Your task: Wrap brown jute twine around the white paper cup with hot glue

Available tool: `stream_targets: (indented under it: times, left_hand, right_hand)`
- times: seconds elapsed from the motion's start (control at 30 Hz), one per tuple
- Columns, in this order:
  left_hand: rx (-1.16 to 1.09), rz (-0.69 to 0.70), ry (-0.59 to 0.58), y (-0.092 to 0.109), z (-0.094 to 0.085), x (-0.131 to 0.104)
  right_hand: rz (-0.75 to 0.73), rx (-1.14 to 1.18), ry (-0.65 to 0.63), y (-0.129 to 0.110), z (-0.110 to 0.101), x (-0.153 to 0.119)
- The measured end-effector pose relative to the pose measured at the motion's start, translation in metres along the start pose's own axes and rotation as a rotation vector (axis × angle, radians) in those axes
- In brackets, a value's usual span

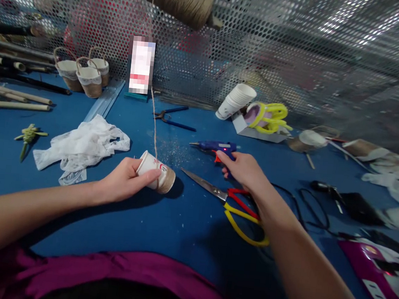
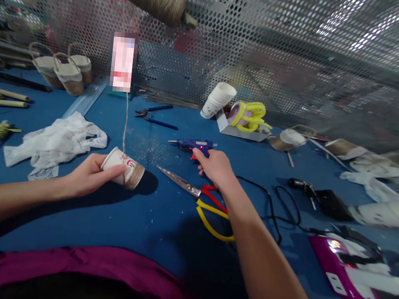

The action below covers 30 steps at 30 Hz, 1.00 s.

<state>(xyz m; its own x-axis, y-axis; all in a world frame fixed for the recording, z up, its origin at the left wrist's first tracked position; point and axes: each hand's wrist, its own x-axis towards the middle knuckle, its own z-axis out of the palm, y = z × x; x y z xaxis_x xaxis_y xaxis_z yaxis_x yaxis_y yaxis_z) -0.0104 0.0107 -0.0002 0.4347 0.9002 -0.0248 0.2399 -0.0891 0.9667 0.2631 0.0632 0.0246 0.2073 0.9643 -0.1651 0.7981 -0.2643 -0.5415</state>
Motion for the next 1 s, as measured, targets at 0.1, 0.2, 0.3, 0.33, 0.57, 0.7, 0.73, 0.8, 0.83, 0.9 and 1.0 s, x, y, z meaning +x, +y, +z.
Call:
stream_targets:
  times: [0.1, 0.2, 0.3, 0.33, 0.57, 0.7, 0.73, 0.8, 0.83, 0.9, 1.0]
  left_hand:
    - [-0.015, 0.005, -0.016, -0.002, 0.001, -0.001]
    - [-0.029, 0.004, -0.026, -0.001, 0.003, -0.001]
    - [-0.059, -0.011, -0.052, 0.002, 0.004, -0.001]
    - [-0.060, -0.015, -0.060, 0.004, 0.005, -0.002]
    - [0.003, -0.028, -0.074, 0.007, 0.004, -0.004]
    - [-0.134, -0.091, -0.068, 0.008, 0.004, 0.000]
    - [-0.189, -0.112, -0.069, 0.008, 0.004, 0.001]
    - [-0.265, -0.182, -0.060, 0.010, 0.004, 0.002]
    - [-0.293, -0.214, -0.056, 0.011, 0.004, 0.003]
    - [-0.332, -0.249, -0.062, 0.013, 0.004, 0.002]
    - [-0.352, -0.254, -0.073, 0.016, 0.004, 0.000]
  right_hand:
    - [-0.046, -0.087, 0.066, 0.000, -0.001, 0.005]
    - [-0.160, -0.150, 0.147, -0.010, -0.003, -0.003]
    - [-0.328, -0.133, 0.079, -0.036, 0.005, -0.022]
    - [-0.406, -0.099, -0.011, -0.046, 0.011, -0.029]
    - [-0.611, 0.401, -0.350, -0.091, 0.050, -0.058]
    - [-0.586, 0.456, -0.258, -0.087, 0.039, -0.064]
    - [-0.578, 0.468, -0.250, -0.085, 0.034, -0.066]
    - [-0.547, 0.483, -0.233, -0.082, 0.026, -0.069]
    - [-0.530, 0.487, -0.217, -0.081, 0.023, -0.070]
    - [-0.508, 0.486, -0.173, -0.079, 0.020, -0.072]
    - [-0.502, 0.461, -0.127, -0.079, 0.022, -0.072]
